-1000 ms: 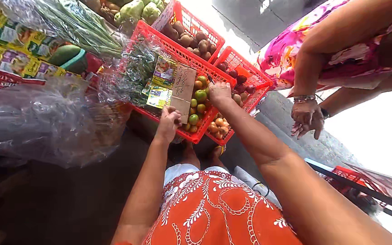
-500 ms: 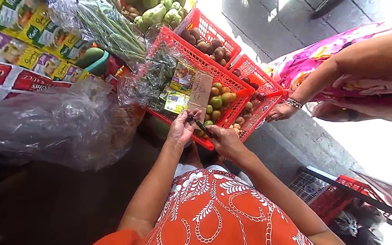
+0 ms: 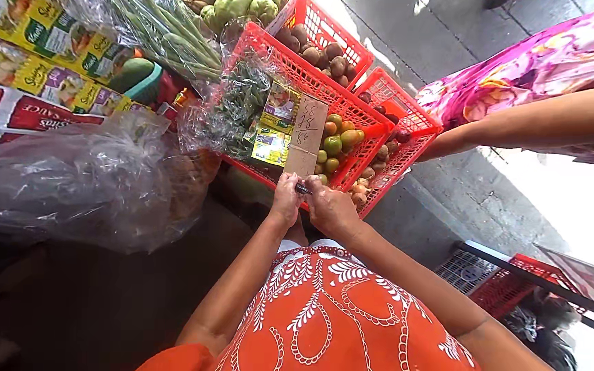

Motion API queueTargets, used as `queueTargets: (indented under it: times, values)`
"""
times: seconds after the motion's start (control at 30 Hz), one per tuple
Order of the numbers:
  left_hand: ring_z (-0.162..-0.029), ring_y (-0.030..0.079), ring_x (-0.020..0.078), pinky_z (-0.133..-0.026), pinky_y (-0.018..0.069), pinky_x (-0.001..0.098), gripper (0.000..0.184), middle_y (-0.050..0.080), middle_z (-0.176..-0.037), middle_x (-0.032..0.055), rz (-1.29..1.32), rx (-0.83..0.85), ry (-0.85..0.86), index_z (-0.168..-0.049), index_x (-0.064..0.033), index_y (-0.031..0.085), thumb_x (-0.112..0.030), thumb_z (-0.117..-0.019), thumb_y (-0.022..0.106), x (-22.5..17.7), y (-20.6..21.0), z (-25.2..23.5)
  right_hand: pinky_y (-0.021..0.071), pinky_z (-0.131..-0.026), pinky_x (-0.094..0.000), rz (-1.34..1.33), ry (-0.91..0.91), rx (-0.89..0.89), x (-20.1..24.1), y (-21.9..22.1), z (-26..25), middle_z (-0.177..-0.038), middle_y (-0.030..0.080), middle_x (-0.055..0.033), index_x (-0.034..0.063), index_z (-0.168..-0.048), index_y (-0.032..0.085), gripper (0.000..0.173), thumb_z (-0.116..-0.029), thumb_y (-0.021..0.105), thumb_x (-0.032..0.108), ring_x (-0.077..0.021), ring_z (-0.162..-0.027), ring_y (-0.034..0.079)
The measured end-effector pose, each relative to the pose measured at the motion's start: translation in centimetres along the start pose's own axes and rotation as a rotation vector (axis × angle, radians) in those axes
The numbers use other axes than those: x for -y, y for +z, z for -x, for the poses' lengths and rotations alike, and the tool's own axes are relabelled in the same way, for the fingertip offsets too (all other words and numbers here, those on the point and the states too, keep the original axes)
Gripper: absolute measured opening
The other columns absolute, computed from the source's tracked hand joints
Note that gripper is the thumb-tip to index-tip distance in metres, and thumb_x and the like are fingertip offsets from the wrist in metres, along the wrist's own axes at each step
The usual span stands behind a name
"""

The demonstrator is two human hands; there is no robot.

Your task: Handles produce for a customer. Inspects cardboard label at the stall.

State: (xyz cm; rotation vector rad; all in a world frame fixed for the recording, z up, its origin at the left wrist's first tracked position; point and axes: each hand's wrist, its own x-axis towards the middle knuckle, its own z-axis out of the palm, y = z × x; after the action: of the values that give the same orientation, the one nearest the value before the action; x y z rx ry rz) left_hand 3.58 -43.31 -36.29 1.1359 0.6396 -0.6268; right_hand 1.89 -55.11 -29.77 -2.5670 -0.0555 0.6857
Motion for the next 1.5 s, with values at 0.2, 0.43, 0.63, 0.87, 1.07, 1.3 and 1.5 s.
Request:
queueTargets:
  times: [0.2, 0.43, 0.63, 0.87, 1.07, 1.3, 1.5]
  values:
    - [-0.069, 0.060, 0.0132, -0.068, 0.0551, 0.0310, 0.023, 0.058, -0.086, 0.0046, -0.046, -0.019, -0.080, -0.114, -0.0106, 0.047, -0.028, -0.1123, 0.033, 0.3, -0.7, 0.1, 0.0562, -0.070, -0.0569, 0.055, 0.041, 0.103, 0.2, -0.6, -1.8, -0.086, 0.072, -0.0162, 0.0076, -0.136, 0.056, 0.038, -0.1027, 0.055, 0.025, -0.0388, -0.083, 0.073]
    - [-0.070, 0.068, 0.0247, -0.069, 0.0593, 0.0432, 0.052, 0.068, -0.090, 0.0149, -0.775, 0.204, 0.053, -0.137, -0.0024, 0.045, -0.042, -0.1129, 0.023, -4.7, -1.1, -2.8, 0.0557, -0.085, -0.0596, 0.011, -0.055, 0.206, -4.3, -3.7, -3.0, -0.106, 0.073, -0.0136, 0.0121, -0.123, 0.068, 0.023, -0.1070, 0.053, 0.020, -0.0346, -0.099, 0.071]
    - [-0.132, 0.052, 0.0425, -0.104, 0.0435, 0.0631, 0.063, 0.056, -0.139, 0.0254, -1.352, -0.142, 0.298, -0.143, 0.0015, 0.050, -0.037, -0.0965, 0.067, -7.7, 1.2, -8.5, 0.0571, -0.077, -0.0560, -0.311, 0.182, -0.025, -9.3, -5.6, -1.5, -0.105, 0.069, -0.0189, 0.0026, -0.130, 0.056, 0.029, -0.1012, 0.057, 0.007, -0.0320, -0.087, 0.070]
    - [-0.095, 0.069, 0.0363, -0.084, 0.0553, 0.0581, 0.049, 0.070, -0.102, 0.0199, -1.052, -0.083, 0.236, -0.132, -0.0025, 0.058, -0.007, -0.0842, 0.069, -5.4, 2.8, -8.3, 0.0393, -0.049, -0.0352, -0.601, 0.238, -0.267, -11.3, -5.2, -1.1, -0.067, 0.049, -0.0050, 0.0077, -0.091, 0.058, 0.029, -0.0972, 0.068, 0.035, -0.0145, -0.051, 0.043]
    - [-0.110, 0.067, 0.0284, -0.098, 0.0532, 0.0491, 0.033, 0.067, -0.117, 0.0197, -0.907, -0.310, 0.527, -0.125, 0.0023, 0.061, -0.021, -0.1023, 0.059, -8.6, -2.4, -1.0, 0.0458, -0.063, -0.0469, -0.543, 0.207, -0.060, -11.1, -5.7, -6.5, -0.070, 0.054, -0.0088, 0.0023, -0.083, 0.061, 0.045, -0.1042, 0.056, 0.041, -0.0217, -0.063, 0.054]
    - [-0.134, 0.053, 0.0146, -0.112, 0.0468, 0.0370, 0.053, 0.050, -0.149, 0.0116, -0.519, -0.573, 0.525, -0.156, -0.0055, 0.029, -0.018, -0.1084, 0.048, -5.8, -9.8, 8.1, 0.0471, -0.102, -0.0645, -0.296, -0.003, 0.070, -7.8, -5.0, -18.0, -0.138, 0.057, -0.0231, 0.0012, -0.134, 0.059, 0.041, -0.1006, 0.062, 0.026, -0.0413, -0.122, 0.060]
    - [-0.120, 0.061, 0.0141, -0.104, 0.0515, 0.0284, 0.046, 0.055, -0.136, 0.0211, -0.384, -0.665, 0.383, -0.147, 0.0096, 0.036, -0.005, -0.1047, 0.049, 1.0, -8.6, 12.2, 0.0479, -0.100, -0.0682, -0.160, 0.031, 0.088, -6.8, -2.5, -23.9, -0.154, 0.042, -0.0292, 0.0101, -0.160, 0.032, 0.074, -0.0957, 0.068, 0.024, -0.0497, -0.125, 0.058]
